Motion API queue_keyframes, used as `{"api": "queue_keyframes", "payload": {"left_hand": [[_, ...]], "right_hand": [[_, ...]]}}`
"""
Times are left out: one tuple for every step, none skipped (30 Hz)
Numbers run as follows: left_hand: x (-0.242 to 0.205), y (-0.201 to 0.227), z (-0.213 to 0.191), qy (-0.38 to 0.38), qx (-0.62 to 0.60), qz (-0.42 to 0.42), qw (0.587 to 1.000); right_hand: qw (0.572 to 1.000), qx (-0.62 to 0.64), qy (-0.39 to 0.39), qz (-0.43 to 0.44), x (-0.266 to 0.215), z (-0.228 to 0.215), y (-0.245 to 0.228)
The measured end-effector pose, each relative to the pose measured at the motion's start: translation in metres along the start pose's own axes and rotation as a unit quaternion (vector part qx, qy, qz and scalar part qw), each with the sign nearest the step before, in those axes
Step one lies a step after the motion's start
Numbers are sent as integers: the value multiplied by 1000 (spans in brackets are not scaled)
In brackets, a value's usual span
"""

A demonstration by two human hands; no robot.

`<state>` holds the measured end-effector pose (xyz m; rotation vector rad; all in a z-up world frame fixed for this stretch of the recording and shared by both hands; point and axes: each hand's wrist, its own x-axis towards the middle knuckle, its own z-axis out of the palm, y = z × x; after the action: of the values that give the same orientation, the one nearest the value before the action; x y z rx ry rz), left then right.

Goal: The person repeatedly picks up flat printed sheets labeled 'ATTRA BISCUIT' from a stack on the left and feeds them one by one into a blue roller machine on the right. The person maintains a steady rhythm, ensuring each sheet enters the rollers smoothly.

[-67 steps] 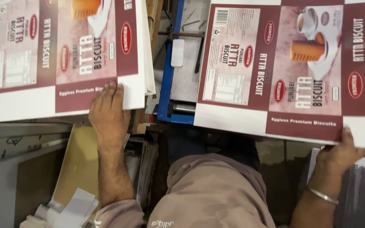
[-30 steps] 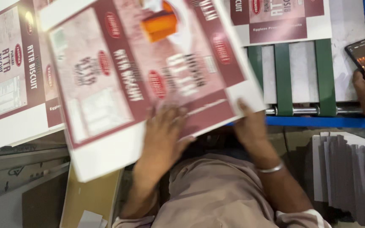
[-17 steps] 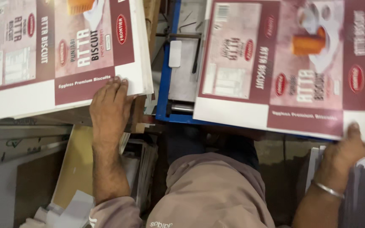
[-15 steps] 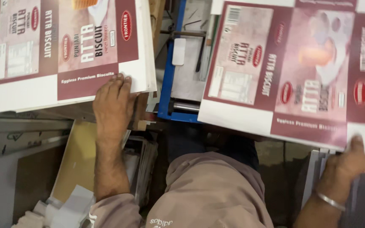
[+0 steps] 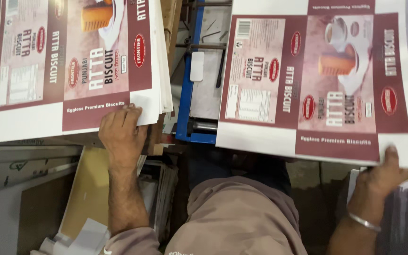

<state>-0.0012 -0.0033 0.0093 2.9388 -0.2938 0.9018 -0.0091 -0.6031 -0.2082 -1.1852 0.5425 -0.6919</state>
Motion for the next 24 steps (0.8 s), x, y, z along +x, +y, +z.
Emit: {"api": "queue_keyframes", "payload": {"left_hand": [[1,0,-2,-12,1,-5,1000],[1,0,-4,-24,1,-11,1000],[0,1,-5,-28,-3,-19,999],[-1,2,-6,-33,-7,-27,999],[-1,2,-7,-37,-11,-32,999],[-2,3,-9,-41,-7,-34,999],[1,3,-9,-45,-8,-30,999],[5,4,-9,-48,-9,-25,998],[8,4,-10,-61,-13,-24,998],[10,3,-12,-74,-16,-24,997],[11,0,-16,-89,-18,-26,995],[13,-3,-21,-106,-36,-23,993],[16,-9,-25,-124,-54,-19,991],[19,-14,-30,-141,-72,-16,987],[21,-19,-33,-137,-117,-44,983],[22,-25,-36,-134,-161,-74,975],[23,-29,-37,-130,-204,-104,965],[23,-32,-36,-137,-237,-119,954],[22,-34,-34,-138,-271,-137,943],[19,-36,-31,-139,-305,-154,930],[15,-40,-30,-148,-284,-123,939],[13,-47,-29,-156,-263,-91,948],[14,-54,-25,-160,-245,-56,955],[14,-65,-27,-162,-268,-65,947]], "right_hand": [[1000,0,16,11,9,8,6],[999,0,32,22,15,17,12],[998,0,47,32,21,26,17],[997,15,48,55,25,36,21],[995,31,51,78,23,44,26],[994,52,11,99,17,51,30],[990,74,-21,115,9,54,32],[986,61,-42,150,0,58,33],[979,47,-67,185,-10,65,34],[973,34,-66,217,-20,68,33],[965,20,-66,251,-30,70,32],[961,12,-88,261,-40,72,31],[956,5,-109,271,-49,73,30],[951,-2,-130,280,-56,74,31],[945,11,-153,287,-63,71,31],[939,25,-176,294,-69,68,33],[932,40,-201,299,-75,66,35],[929,40,-202,308,-83,63,38],[926,39,-207,314,-86,63,40],[923,38,-212,319,-89,63,41],[919,42,-210,331,-91,65,41],[915,47,-208,342,-94,67,40],[913,51,-205,348,-92,70,37],[916,34,-204,344,-93,73,31]]}}
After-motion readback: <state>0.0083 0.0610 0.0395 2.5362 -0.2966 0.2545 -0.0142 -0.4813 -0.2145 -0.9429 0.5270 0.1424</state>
